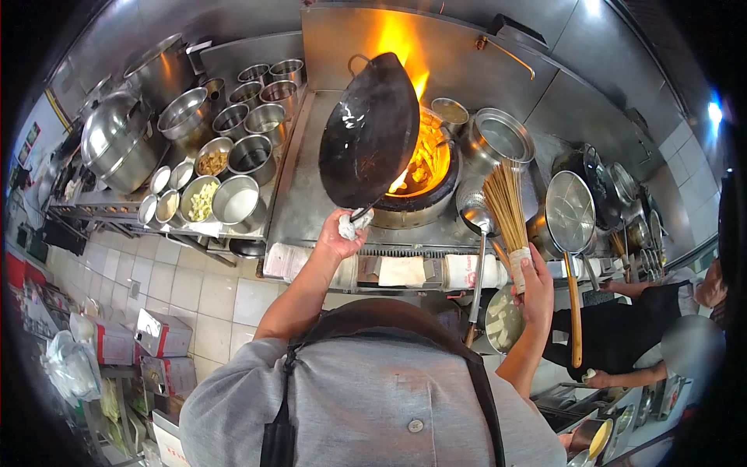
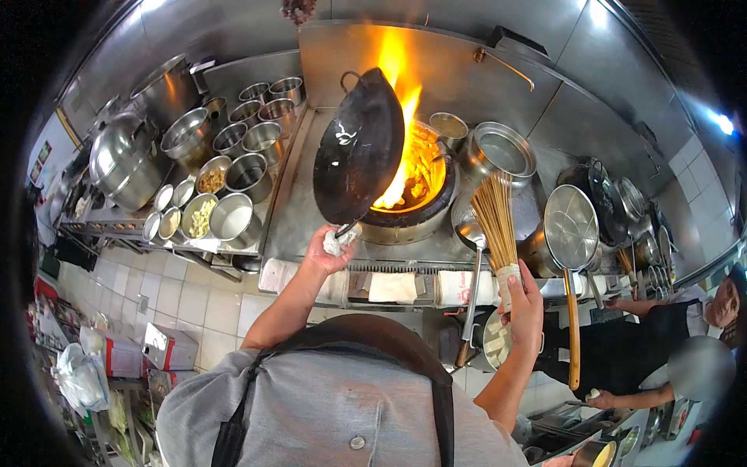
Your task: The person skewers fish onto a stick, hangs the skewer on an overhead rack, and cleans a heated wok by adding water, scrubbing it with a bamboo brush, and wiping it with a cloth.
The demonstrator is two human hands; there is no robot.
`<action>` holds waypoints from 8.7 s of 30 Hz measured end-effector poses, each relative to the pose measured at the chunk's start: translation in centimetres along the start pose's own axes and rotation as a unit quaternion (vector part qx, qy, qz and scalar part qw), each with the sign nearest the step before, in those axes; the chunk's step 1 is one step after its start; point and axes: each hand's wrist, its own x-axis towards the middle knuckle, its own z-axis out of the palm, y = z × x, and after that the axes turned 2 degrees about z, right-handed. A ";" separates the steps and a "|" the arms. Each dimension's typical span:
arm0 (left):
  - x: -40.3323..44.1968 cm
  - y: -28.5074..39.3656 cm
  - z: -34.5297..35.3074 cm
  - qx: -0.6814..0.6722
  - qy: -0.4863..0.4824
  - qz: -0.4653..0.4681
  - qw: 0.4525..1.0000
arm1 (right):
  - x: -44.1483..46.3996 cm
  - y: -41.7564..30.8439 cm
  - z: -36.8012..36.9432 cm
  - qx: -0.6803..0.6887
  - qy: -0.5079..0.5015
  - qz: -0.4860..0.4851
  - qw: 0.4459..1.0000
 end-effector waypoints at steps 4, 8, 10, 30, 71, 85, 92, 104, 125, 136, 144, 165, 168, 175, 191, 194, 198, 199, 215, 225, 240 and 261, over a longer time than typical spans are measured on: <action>2.0 -3.2 2.1 0.160 0.080 0.105 0.978 | 3.5 -0.3 -0.9 0.008 -0.007 -0.006 1.000; 8.8 -6.9 1.1 0.243 0.087 0.274 0.926 | 7.5 -0.6 -1.6 0.036 -0.043 -0.016 0.998; 13.2 -7.4 -1.0 0.282 0.074 0.321 0.901 | 9.6 -0.3 -1.4 0.063 -0.075 -0.013 0.995; -13.8 -7.6 -8.0 0.224 0.136 0.155 0.952 | 6.6 5.3 27.5 0.025 -0.532 0.134 0.836; -17.2 -1.5 -6.7 0.156 0.196 0.292 0.923 | 33.5 10.3 -0.3 0.038 -0.002 0.002 0.999; -32.4 -11.3 -29.9 0.087 0.406 0.352 0.839 | 50.9 -4.7 6.1 0.435 -0.355 0.204 0.802; -34.3 -14.2 -32.8 0.133 0.459 0.304 0.825 | 35.9 1.5 3.1 0.066 -0.203 0.068 0.975; -31.7 -9.1 -32.6 0.140 0.357 0.315 0.868 | 40.3 2.3 5.2 -0.014 -0.071 -0.033 0.997; -33.5 -9.6 -27.4 0.111 0.539 0.326 0.769 | 51.6 -4.4 3.3 0.212 -0.291 0.083 0.929; -32.2 -9.1 -28.0 0.031 0.364 0.364 0.857 | 48.6 8.5 -3.9 0.651 -0.350 0.225 0.635; -9.0 -3.8 -0.5 0.236 0.142 0.213 0.937 | 31.7 1.7 -3.5 0.705 -0.397 0.203 0.552; 9.5 -9.4 7.4 0.410 0.299 0.164 0.846 | 36.1 4.3 -2.7 0.021 -0.137 -0.002 0.990; 4.4 -9.9 8.5 0.412 0.258 0.161 0.859 | 47.2 6.4 -1.0 -0.022 -0.111 0.047 0.992; -14.2 -8.5 -5.1 0.250 0.228 0.207 0.918 | 51.1 6.7 -1.6 0.684 -0.276 0.258 0.623; -26.3 -10.5 -24.9 -0.006 0.342 0.117 0.932 | 25.9 -2.8 1.3 0.666 -0.482 0.322 0.469; -25.4 -11.8 -18.2 0.302 0.434 0.220 0.820 | 26.8 -1.5 1.2 0.567 -0.482 0.305 0.594; -27.6 -12.1 -22.4 0.296 0.442 0.278 0.800 | 32.3 1.5 1.5 0.373 -0.335 0.144 0.853; -28.7 -12.5 -23.8 0.336 0.437 0.287 0.784 | 34.5 2.0 2.1 0.293 -0.270 0.094 0.912; -34.4 -19.0 -23.6 0.774 0.385 0.270 0.423 | 47.1 5.4 -3.1 0.689 -0.388 0.202 0.578; -26.1 -10.8 -20.3 0.214 0.344 0.302 0.863 | 29.3 -2.5 -0.6 0.681 -0.480 0.290 0.471; -25.2 -11.6 -21.7 0.476 0.441 0.250 0.719 | 52.6 6.2 0.9 -0.017 -0.124 0.063 0.990; -26.3 -8.0 -20.6 0.355 0.312 0.273 0.838 | 28.8 -2.3 1.0 0.654 -0.472 0.255 0.534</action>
